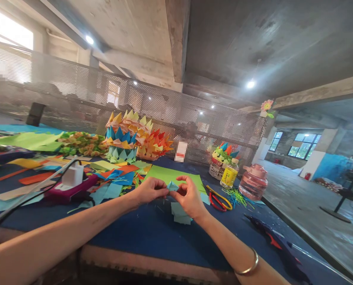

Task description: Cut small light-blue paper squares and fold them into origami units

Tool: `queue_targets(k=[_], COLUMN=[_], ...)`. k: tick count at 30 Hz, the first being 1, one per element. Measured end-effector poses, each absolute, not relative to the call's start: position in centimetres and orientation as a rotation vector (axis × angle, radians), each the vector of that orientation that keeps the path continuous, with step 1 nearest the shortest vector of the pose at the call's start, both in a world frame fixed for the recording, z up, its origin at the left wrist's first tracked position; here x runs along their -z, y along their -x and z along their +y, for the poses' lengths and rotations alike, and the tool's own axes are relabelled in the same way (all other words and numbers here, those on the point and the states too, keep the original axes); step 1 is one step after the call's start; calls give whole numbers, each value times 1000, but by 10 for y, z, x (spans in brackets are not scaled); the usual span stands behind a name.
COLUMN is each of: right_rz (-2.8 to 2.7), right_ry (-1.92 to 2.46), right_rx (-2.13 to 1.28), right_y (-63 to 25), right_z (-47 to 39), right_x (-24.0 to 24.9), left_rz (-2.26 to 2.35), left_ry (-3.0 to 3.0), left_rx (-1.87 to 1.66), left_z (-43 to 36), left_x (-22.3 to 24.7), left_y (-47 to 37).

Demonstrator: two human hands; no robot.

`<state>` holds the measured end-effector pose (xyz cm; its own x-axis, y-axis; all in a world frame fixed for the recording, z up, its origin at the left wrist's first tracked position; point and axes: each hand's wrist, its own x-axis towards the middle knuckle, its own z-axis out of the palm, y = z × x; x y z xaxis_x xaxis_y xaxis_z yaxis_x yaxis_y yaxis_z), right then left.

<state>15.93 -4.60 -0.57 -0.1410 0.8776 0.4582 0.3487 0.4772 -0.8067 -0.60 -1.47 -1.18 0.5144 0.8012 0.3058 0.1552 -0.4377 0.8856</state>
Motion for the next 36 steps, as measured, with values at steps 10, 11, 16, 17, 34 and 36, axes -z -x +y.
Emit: queue_targets(k=[10, 11, 16, 17, 34, 36], right_rz=[-1695, -1684, -1703, -1699, -1742, -1700], right_ry=[1001, 1010, 1043, 1045, 1099, 1078], right_rx=[-804, -833, -853, -850, -745, -804], right_y=[-163, -164, -164, -164, -166, -165], right_z=[-43, -43, -41, -40, -40, -41], right_x=[4, 5, 7, 7, 9, 8], left_rz=[838, 840, 839, 837, 850, 794], left_ry=[-1652, -1614, -1575, -1596, -1521, -1468], left_rx=[-1012, -1029, -1034, -1022, -1126, -1129], left_z=[-14, -14, -18, -19, -17, -16], left_x=[8, 7, 4, 4, 2, 3], left_y=[7, 7, 8, 8, 8, 8])
